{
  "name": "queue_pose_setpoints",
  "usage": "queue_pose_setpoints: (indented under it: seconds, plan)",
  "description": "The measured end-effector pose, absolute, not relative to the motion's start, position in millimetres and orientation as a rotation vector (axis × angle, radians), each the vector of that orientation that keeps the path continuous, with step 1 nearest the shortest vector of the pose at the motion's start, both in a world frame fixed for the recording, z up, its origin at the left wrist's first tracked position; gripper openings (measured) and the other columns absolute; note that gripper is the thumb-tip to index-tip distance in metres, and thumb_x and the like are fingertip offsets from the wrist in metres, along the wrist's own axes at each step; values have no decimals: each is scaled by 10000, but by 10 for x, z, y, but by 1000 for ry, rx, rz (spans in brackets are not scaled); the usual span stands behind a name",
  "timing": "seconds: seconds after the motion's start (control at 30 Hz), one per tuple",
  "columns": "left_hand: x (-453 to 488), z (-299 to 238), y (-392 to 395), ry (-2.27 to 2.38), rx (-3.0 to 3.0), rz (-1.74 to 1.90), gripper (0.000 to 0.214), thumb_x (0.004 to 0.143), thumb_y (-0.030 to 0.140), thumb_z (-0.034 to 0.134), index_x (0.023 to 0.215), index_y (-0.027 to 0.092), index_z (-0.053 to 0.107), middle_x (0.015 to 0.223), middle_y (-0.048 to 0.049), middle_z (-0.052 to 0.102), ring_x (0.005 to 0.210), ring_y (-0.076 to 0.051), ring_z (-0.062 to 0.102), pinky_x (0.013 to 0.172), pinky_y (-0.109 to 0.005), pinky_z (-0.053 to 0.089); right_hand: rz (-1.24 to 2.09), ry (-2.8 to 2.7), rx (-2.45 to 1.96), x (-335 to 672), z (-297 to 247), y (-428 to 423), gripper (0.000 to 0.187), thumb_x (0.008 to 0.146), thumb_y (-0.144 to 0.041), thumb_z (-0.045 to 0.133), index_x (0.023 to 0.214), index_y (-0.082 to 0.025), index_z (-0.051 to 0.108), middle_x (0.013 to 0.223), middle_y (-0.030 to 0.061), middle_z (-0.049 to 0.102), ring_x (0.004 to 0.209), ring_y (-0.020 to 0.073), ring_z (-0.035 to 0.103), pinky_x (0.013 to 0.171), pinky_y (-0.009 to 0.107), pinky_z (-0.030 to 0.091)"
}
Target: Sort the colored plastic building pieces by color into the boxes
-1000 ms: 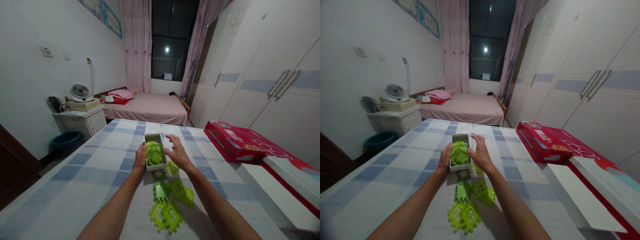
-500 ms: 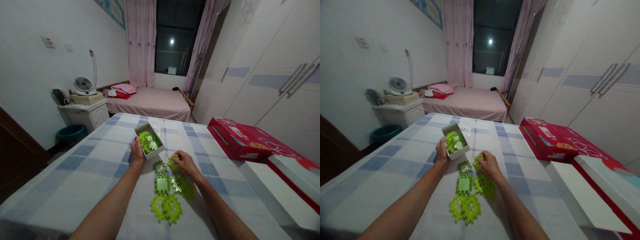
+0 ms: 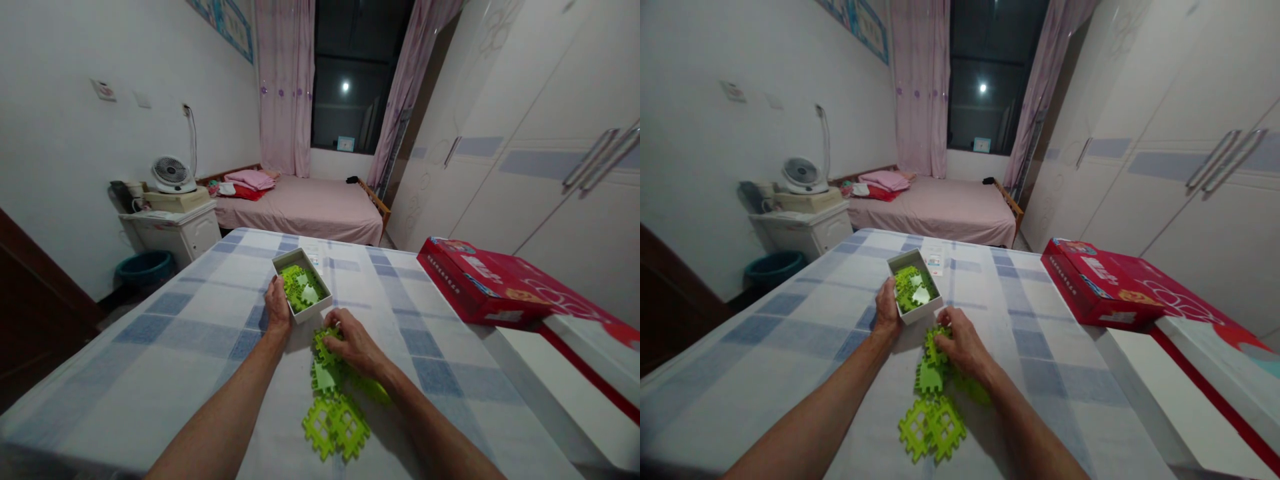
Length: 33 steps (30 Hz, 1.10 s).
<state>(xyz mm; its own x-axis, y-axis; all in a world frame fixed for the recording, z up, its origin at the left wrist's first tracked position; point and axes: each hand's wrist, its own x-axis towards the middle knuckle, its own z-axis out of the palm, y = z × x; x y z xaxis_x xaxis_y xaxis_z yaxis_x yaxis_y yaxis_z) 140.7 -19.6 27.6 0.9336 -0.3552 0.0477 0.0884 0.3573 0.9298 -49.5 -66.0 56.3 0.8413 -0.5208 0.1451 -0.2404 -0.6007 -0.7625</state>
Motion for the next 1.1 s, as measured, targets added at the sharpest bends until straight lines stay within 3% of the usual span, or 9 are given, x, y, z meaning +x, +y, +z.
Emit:
queue_pose_setpoints:
  seconds: [0.17, 0.33, 0.43, 0.57, 0.7, 0.83, 1.1]
  plan:
    - [1376, 307, -199, -334, 1195, -306, 383, 739, 541, 529, 847, 181, 602, 715, -1, 607, 663, -153, 571, 624, -268, 447, -683, 633, -1861, -694, 832, -889, 292, 730, -328, 599, 969, -199, 492, 910, 8, 547, 701, 125, 552, 618, 268, 456]
    - [1274, 348, -190, -502, 1226, -413, 363, 721, 498, 594, 874, 171, 640, 750, -22, 640, 680, -167, 570, 613, -271, 446, -823, 589, -1719, -383, 1217, -977, 359, 704, -384, 641, 973, -187, 507, 915, 5, 561, 684, 113, 556, 633, 268, 482]
    - [1243, 363, -174, -653, 1254, -460, 366, 768, 495, 549, 894, 166, 648, 778, -31, 652, 684, -171, 570, 613, -275, 444, -848, 608, -1946, -68, 1243, -968, 257, 717, -257, 607, 950, -169, 545, 925, 34, 582, 792, 156, 567, 752, 320, 484]
    - [1253, 386, -164, -727, 1293, -430, 361, 818, 469, 479, 893, 160, 649, 818, -47, 660, 727, -182, 572, 668, -289, 445, -1000, 724, -2370, 3, 1091, -936, 281, 757, -115, 538, 1026, -158, 605, 1064, 97, 571, 1069, 220, 496, 969, 398, 382]
    - [1236, 402, -176, -768, 1317, -416, 330, 825, 424, 479, 944, 173, 655, 878, -58, 667, 770, -192, 580, 731, -305, 443, -738, 570, -2617, -133, 940, -875, 256, 791, -188, 611, 1035, -240, 670, 1180, 82, 544, 1178, 241, 437, 996, 432, 343]
    - [1216, 377, -196, -783, 1302, -415, 338, 818, 422, 505, 983, 173, 662, 949, -76, 676, 865, -211, 596, 828, -324, 438, -494, 516, -2781, -89, 865, -804, 383, 738, -232, 705, 1113, -295, 663, 1356, 90, 452, 1342, 314, 260, 1032, 501, 270]
    - [1256, 360, -215, -758, 1307, -455, 371, 787, 442, 515, 960, 146, 661, 1025, -91, 670, 1003, -227, 582, 957, -343, 395, -608, 562, -2848, 27, 863, -782, 285, 727, -188, 668, 1001, -267, 682, 1361, 76, 468, 1360, 313, 234, 1037, 513, 242]
